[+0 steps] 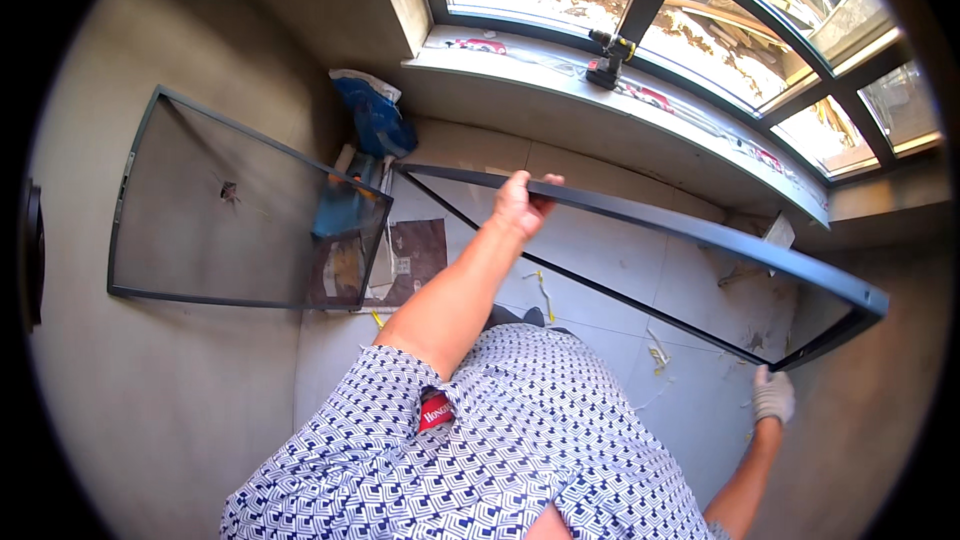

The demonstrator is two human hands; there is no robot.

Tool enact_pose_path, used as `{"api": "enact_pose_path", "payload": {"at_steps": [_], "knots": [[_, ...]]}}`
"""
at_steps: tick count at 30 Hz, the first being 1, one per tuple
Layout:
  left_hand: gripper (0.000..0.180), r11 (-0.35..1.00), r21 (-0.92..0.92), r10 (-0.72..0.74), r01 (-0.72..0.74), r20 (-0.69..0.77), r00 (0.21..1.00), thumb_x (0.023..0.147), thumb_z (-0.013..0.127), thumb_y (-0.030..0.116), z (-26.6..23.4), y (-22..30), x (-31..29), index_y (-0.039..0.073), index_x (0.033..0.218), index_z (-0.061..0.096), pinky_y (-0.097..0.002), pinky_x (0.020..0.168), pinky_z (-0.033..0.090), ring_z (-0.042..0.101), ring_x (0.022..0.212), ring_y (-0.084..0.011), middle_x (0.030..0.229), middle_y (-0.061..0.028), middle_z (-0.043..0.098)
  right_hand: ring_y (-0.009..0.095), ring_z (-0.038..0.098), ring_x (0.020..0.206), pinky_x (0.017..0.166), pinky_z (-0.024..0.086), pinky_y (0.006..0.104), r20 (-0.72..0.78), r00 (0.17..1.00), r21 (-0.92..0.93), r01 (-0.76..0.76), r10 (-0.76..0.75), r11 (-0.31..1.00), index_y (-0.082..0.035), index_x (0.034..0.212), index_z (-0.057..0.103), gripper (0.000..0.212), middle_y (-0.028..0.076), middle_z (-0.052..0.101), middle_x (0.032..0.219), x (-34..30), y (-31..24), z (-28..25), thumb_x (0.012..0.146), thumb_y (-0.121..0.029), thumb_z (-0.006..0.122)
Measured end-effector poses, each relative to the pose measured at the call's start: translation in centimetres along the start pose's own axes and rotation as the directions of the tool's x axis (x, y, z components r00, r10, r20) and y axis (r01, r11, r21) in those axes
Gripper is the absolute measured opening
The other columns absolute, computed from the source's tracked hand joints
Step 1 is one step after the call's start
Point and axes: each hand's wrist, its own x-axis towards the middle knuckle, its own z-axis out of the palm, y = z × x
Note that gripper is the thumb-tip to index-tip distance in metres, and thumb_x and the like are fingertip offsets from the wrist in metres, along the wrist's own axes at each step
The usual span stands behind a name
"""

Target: The person removes protective yellow tape from a window screen frame and a separate metal frame. They then align and insert the screen mesh into the metal frame, preparing it for installation into the window opening.

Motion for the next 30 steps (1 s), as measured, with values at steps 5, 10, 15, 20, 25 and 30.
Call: {"api": "enact_pose_path", "payload": {"at_steps": [5, 10, 15, 20, 25, 30], "knots": [[0.026, 0.991, 0.074, -0.123, 0.114, 0.124, 0.985, 0.104, 0.055, 0.03, 3.5, -6.3, -4.5, 0.004, 0.109, 0.052, -0.0466, 0.087, 0.062, 0.074, 0.095, -0.0306, 0.105, -0.0191, 0.072, 0.035, 0.069, 0.107, 0.091, 0.056, 0.0432, -0.387, 0.692, 0.397, 0.722, -0.61, 0.567, 0.0, 0.118, 0.067, 0.036, 0.022, 0.07, 0.113, -12.1, -17.9, -11.1, 0.089, -0.02, 0.074], [0.042, 0.965, 0.167, -0.237, 0.202, 0.225, 0.945, 0.106, 0.056, 0.041, 5.3, -9.7, -9.1, 0.002, 0.121, 0.057, -0.0351, 0.09, 0.059, 0.068, 0.102, -0.0193, 0.111, -0.0112, 0.07, 0.037, 0.063, 0.116, 0.1, 0.052, 0.043, -0.655, 0.295, 0.199, 0.955, -0.695, 0.218, -0.002, 0.128, 0.062, 0.049, 0.02, 0.064, 0.129, -12.8, -34.4, -18.8, 0.086, -0.019, 0.077], [0.032, 0.924, 0.318, -0.356, 0.213, 0.508, 0.785, 0.105, 0.059, 0.031, 5.6, -12.0, -12.9, 0.012, 0.129, 0.051, -0.0363, 0.097, 0.048, 0.058, 0.115, -0.0138, 0.13, -0.0024, 0.058, 0.04, 0.065, 0.109, 0.092, 0.053, 0.0466, -0.267, 0.361, 0.124, 0.932, -0.893, 0.34, -0.003, 0.131, 0.056, 0.051, 0.024, 0.066, 0.122, -11.8, -44.3, -18.4, 0.092, -0.033, 0.07], [0.03, 0.584, 0.806, -0.489, -0.096, 0.443, 0.752, 0.102, 0.063, 0.03, 6.2, -7.1, -14.3, 0.008, 0.122, 0.058, -0.0345, 0.096, 0.05, 0.06, 0.111, -0.0131, 0.12, -0.0037, 0.064, 0.045, 0.067, 0.081, 0.075, 0.052, 0.0509, -0.194, 0.409, 0.406, 0.861, -0.892, 0.306, -0.009, 0.109, 0.059, 0.023, 0.023, 0.068, 0.079, -10.2, -44.1, -17.4, 0.094, -0.025, 0.064], [0.039, 0.615, 0.745, -0.281, -0.258, 0.514, 0.811, 0.101, 0.066, 0.034, 1.3, -1.4, -12.2, 0.005, 0.125, 0.058, -0.0342, 0.094, 0.054, 0.067, 0.105, -0.0163, 0.115, -0.0073, 0.07, 0.035, 0.066, 0.065, 0.065, 0.053, 0.0406, -0.292, 0.452, 0.574, 0.788, -0.843, 0.224, -0.006, 0.1, 0.061, 0.013, 0.02, 0.063, 0.072, -7.6, -36.9, -13.2, 0.092, -0.014, 0.067], [0.036, 0.772, 0.511, 0.1, -0.378, 0.49, 0.866, 0.103, 0.064, 0.032, 1.9, 9.7, -15.4, 0.009, 0.13, 0.058, -0.0354, 0.095, 0.055, 0.069, 0.108, -0.0206, 0.12, -0.0109, 0.07, 0.021, 0.061, 0.063, 0.067, 0.054, 0.0343, -0.189, 0.53, 0.636, 0.708, -0.827, 0.308, -0.006, 0.101, 0.065, 0.012, 0.015, 0.063, 0.072, -7.8, -30.4, -9.1, 0.092, -0.012, 0.07]]}}
